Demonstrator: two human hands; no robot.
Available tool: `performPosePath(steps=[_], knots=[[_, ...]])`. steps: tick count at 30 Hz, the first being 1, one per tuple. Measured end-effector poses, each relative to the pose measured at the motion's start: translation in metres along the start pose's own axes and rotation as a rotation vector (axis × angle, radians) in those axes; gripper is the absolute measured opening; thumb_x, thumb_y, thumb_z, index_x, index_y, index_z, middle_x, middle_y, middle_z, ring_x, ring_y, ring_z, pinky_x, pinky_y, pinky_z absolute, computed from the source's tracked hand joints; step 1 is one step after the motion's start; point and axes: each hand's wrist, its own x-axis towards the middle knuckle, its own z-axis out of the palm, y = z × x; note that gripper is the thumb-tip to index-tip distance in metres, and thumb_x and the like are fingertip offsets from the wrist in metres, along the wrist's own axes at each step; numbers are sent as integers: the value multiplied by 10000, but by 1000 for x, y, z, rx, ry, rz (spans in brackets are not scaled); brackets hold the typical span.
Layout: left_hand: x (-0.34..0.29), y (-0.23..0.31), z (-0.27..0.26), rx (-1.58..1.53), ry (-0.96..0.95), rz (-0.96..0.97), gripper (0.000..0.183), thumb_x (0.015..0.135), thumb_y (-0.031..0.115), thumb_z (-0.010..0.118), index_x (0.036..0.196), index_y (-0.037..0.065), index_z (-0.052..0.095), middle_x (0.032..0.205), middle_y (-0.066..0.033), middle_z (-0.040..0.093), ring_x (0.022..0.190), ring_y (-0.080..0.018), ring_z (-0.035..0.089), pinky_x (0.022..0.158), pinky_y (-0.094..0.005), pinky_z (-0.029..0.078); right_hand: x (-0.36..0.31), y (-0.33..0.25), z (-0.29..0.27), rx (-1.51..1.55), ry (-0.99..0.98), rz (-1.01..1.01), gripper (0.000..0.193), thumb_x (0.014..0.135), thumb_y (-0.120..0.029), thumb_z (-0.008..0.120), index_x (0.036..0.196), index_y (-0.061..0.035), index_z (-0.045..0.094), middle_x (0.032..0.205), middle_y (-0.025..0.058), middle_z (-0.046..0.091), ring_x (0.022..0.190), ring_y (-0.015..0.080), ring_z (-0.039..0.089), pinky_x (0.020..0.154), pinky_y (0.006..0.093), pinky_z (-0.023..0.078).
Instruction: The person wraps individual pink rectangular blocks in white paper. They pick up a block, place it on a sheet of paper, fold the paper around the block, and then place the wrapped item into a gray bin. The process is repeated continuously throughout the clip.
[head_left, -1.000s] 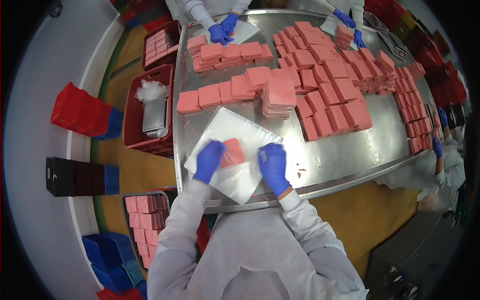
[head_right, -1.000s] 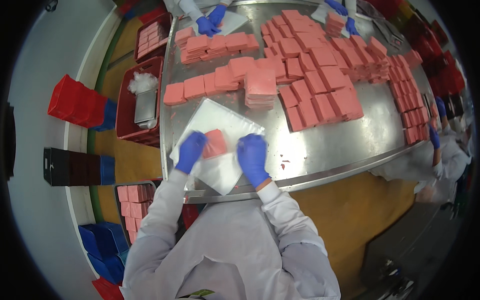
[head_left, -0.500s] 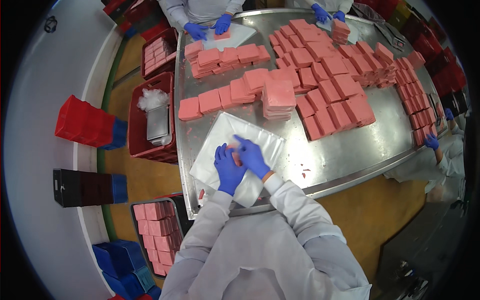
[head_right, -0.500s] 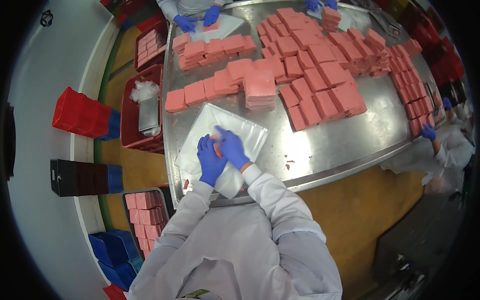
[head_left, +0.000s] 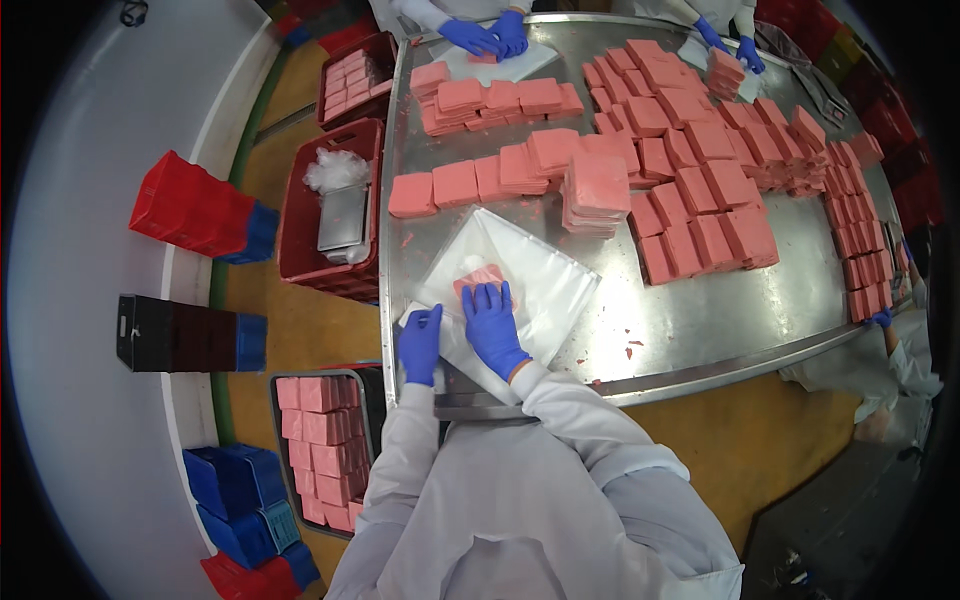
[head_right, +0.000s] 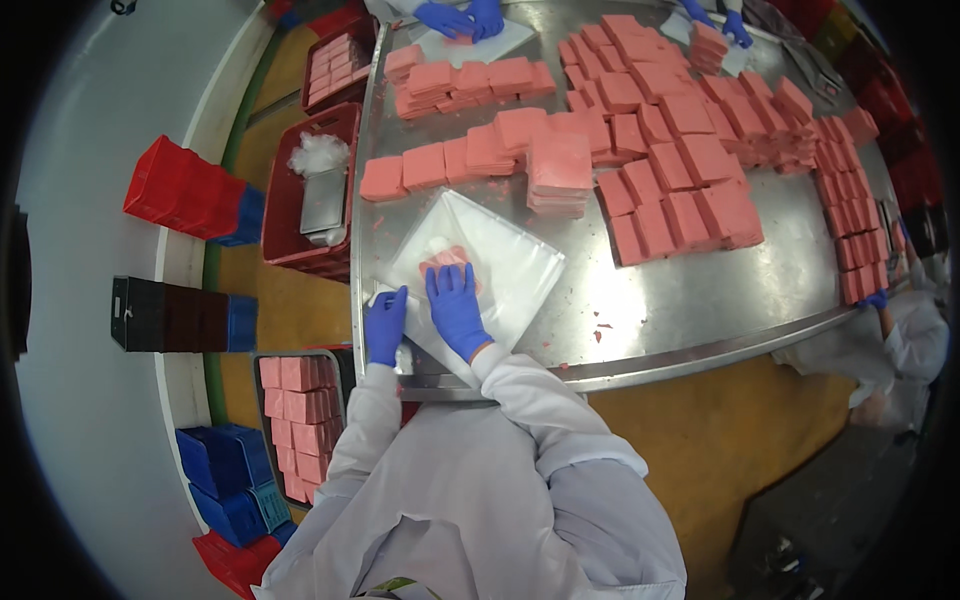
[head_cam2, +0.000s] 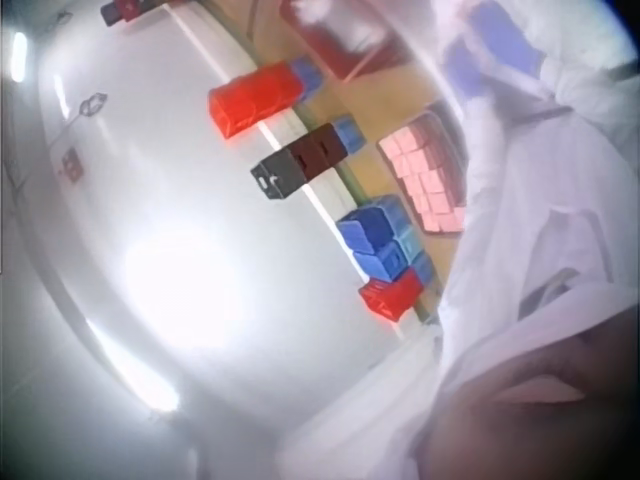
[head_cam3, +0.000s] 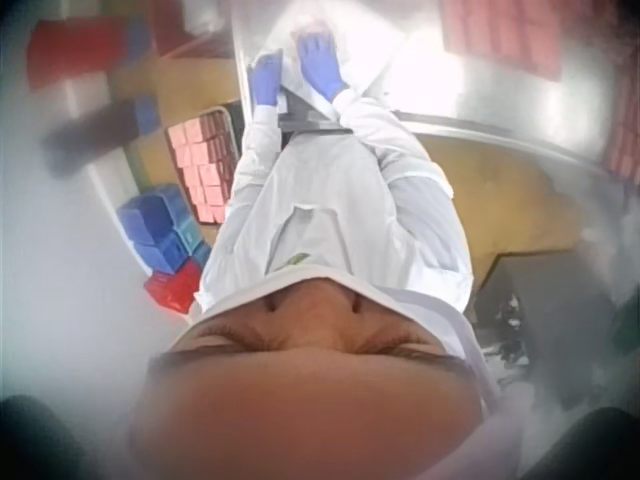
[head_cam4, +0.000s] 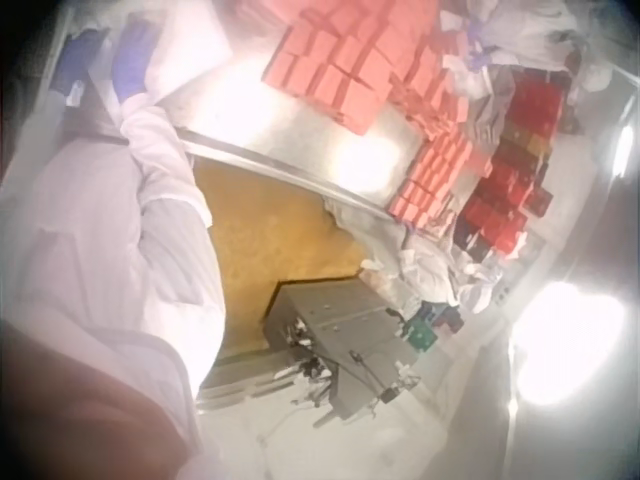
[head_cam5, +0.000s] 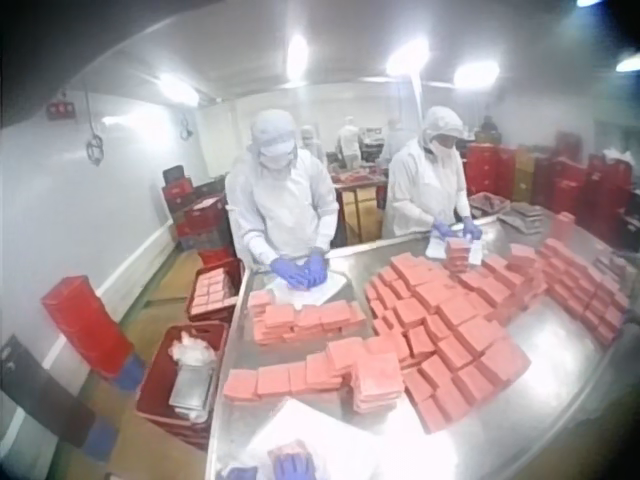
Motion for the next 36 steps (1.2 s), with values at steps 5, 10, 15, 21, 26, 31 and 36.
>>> performPosePath(steps=[5, 10, 15, 21, 26, 31, 36], knots=[[-13, 30, 39, -607, -177, 9, 245, 911, 151, 602, 1110, 11, 630, 1027, -69, 653, 878, -126, 617, 770, -259, 495, 0, 10, -5, 295, 151, -81, 498, 753, -170, 672, 1202, 7, 548, 1175, 198, 504, 1131, 359, 474, 1045, 467, 342], [-49, 68, 47, 619, -93, 830, 499, 878, 226, 663, 1295, 11, 493, 1300, -151, 535, 1086, -251, 570, 810, -335, 492, 28, 56, -12, 633, 128, 438, 407, 758, -162, 686, 1132, -21, 612, 1090, 168, 577, 1024, 342, 537, 933, 409, 433], [33, 50, 66, -438, -149, 231, 580, 808, 273, 743, 1261, -1, 505, 1119, -133, 611, 953, -217, 601, 772, -304, 482, 44, 63, 8, 552, 169, 238, 315, 715, -103, 694, 1030, -89, 686, 1044, 137, 620, 923, 317, 572, 877, 384, 461], [79, 31, 41, 166, -220, 453, 387, 733, 309, 768, 958, 26, 631, 958, -155, 642, 783, -252, 613, 662, -371, 468, 53, 40, 4, 708, 78, 397, 365, 718, -35, 585, 1042, -161, 694, 988, 137, 630, 952, 322, 562, 863, 402, 451], [-15, 58, 49, 312, -193, 653, 657, 739, 234, 730, 1308, 26, 478, 1253, -170, 546, 1125, -315, 537, 910, -394, 476, 45, 59, 2, 603, 207, 204, 463, 741, -33, 545, 1194, -105, 609, 1049, 142, 609, 1021, 342, 546, 884, 440, 430], [4, 55, 35, 484, -257, 784, 771, 777, 253, 710, 1427, 37, 353, 1360, -198, 472, 1237, -348, 477, 980, -402, 448, 8, 47, -24, 281, 91, -222, 372, 779, -122, 567, 1128, 5, 585, 1231, 200, 531, 1221, 365, 465, 1089, 464, 313], [63, 115, 65, -220, -950, 318, 507, 926, 263, 601, 1362, 31, 485, 1281, -155, 576, 1179, -210, 548, 1020, -337, 403, 28, 88, -93, 243, -138, 128, 436, 809, -105, 601, 1222, 18, 531, 1181, 205, 587, 1158, 349, 537, 995, 398, 415]])
